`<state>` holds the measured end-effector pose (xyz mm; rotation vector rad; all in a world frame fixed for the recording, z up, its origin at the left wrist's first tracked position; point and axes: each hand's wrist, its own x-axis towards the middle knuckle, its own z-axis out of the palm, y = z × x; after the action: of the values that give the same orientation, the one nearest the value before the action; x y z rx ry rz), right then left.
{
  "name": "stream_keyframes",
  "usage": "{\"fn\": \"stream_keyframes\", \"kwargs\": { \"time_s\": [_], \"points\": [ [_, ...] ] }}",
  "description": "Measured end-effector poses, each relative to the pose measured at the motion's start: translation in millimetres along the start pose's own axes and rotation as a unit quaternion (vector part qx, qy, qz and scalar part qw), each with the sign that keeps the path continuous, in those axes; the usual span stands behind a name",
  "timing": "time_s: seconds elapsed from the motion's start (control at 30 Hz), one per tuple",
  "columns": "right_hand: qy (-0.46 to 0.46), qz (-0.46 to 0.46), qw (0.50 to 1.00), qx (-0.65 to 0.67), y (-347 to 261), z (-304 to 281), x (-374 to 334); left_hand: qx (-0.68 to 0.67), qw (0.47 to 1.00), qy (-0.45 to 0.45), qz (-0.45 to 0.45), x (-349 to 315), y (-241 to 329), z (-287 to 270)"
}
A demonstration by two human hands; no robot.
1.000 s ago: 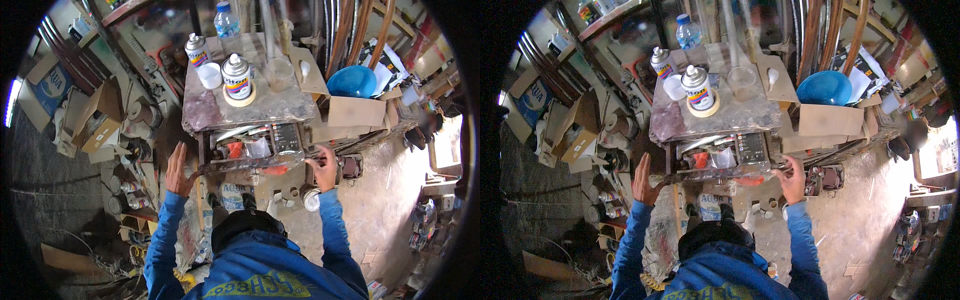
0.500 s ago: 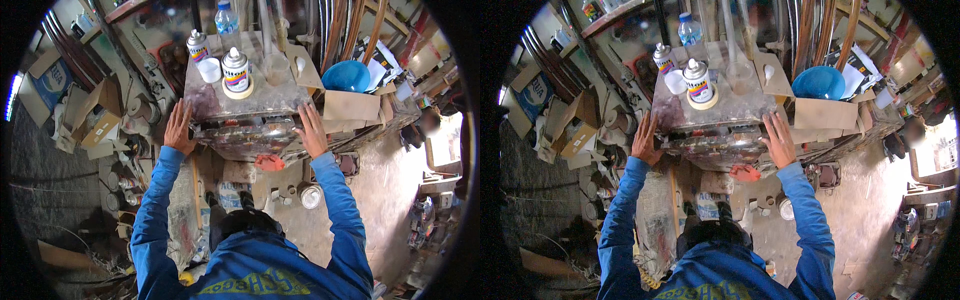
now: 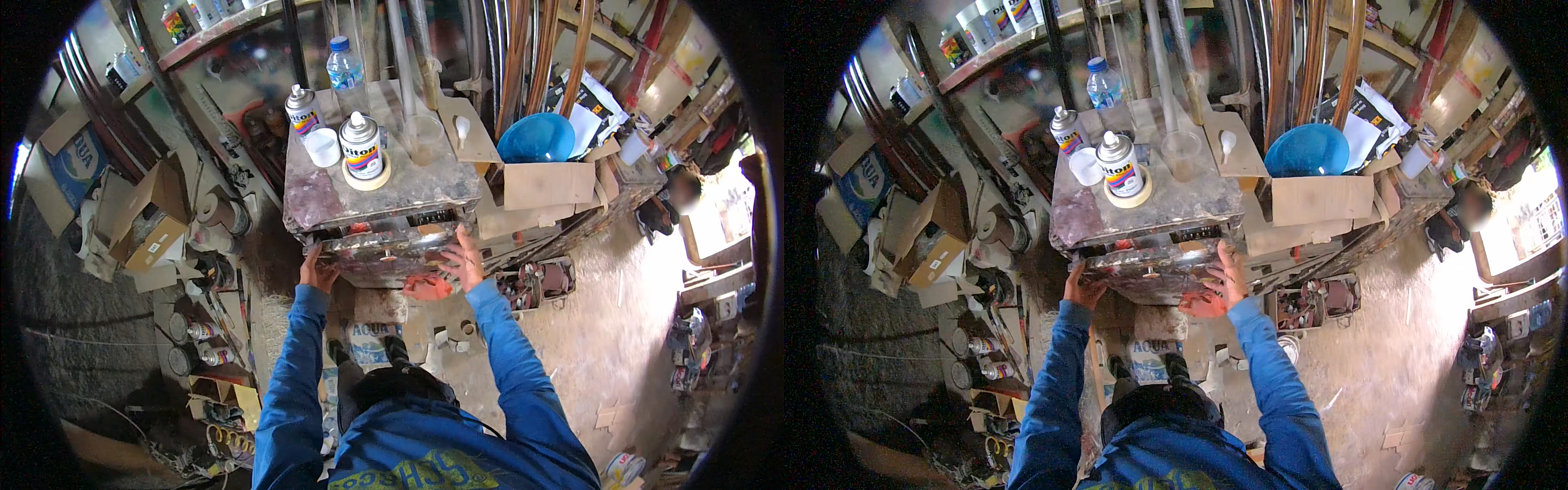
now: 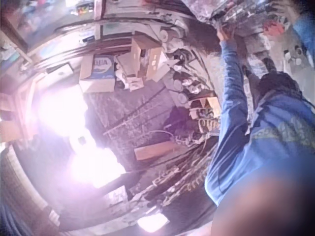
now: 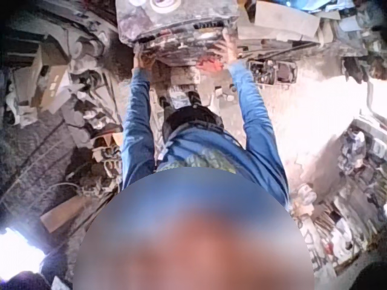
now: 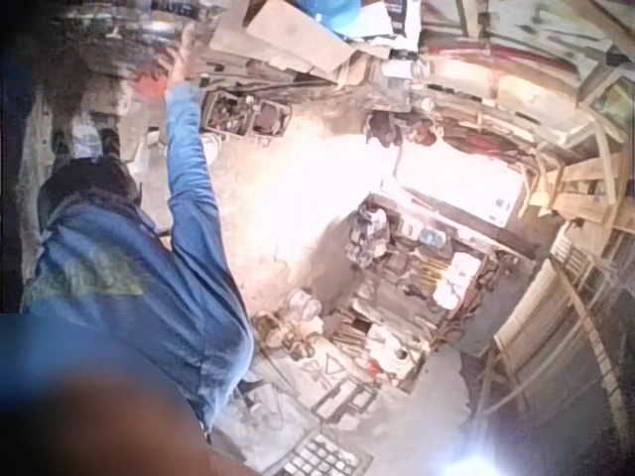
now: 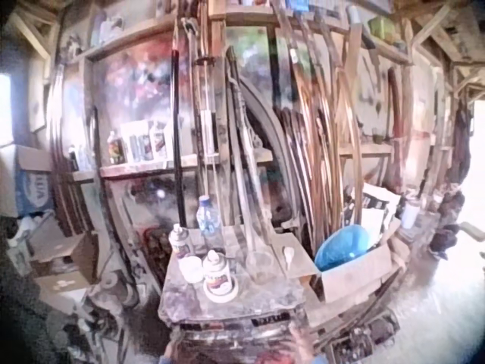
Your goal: The person opens a drawer, retrieves a roll of sandpaper, and walks to a cluttered floor area. Sitting cross-legged, they use red-handled scissors to cut a strip from the roll, then peel and separate the strip from the backing.
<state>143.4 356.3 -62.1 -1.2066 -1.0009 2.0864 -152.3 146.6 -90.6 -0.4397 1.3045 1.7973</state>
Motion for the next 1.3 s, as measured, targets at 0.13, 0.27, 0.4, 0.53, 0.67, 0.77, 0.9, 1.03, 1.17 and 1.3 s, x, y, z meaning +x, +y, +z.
{"fn": "stream_keyframes", "kwargs": {
  "time_s": [0.13, 0.27, 0.4, 0.53, 0.67, 0.77, 0.9, 1.03, 1.17, 1.3],
  "points": [
    [0.072, -0.046, 0.99, 0.113, 1.8, 30.6, 18.0, -0.056, 0.995, -0.078, 0.035, 11.5, -7.3, 8.9],
    [0.13, -0.048, 0.983, 0.122, 15.4, 31.2, 23.1, -0.064, 0.991, -0.114, 0.04, 6.9, -20.6, -7.5],
    [0.158, -0.072, 0.974, 0.145, 35.5, 10.2, -7.3, -0.09, 0.993, -0.061, 0.049, -17.2, -51.0, -40.0],
    [0.253, -0.288, 0.91, -0.156, 16.1, -5.1, -45.1, -0.082, 0.996, -0.017, 0.009, -42.2, -58.6, -59.0],
    [0.213, -0.386, 0.829, -0.343, -36.1, 4.5, -54.4, 0.248, 0.878, 0.12, 0.39, -83.7, -42.1, -23.2],
    [0.139, -0.29, 0.828, -0.46, -54.9, 25.5, -47.4, 0.421, 0.67, 0.056, 0.608, -124.9, -52.1, 41.1],
    [0.111, -0.307, 0.733, -0.597, -46.1, 34.8, -42.5, 0.627, 0.649, -0.148, 0.406, -105.7, -62.7, 144.4],
    [0.037, -0.309, 0.712, -0.629, -46.1, 14.8, -29.5, 0.701, 0.6, -0.112, 0.369, -86.5, -64.5, 164.6],
    [-0.139, -0.245, 0.699, -0.658, -71.6, 8.5, 5.3, 0.593, 0.645, -0.095, 0.473, -102.2, -53.2, 136.6],
    [-0.204, -0.215, 0.606, -0.738, -88.7, 22.8, 20.7, 0.564, 0.667, -0.087, 0.479, -122.9, -25.9, 111.6]
  ]
}}
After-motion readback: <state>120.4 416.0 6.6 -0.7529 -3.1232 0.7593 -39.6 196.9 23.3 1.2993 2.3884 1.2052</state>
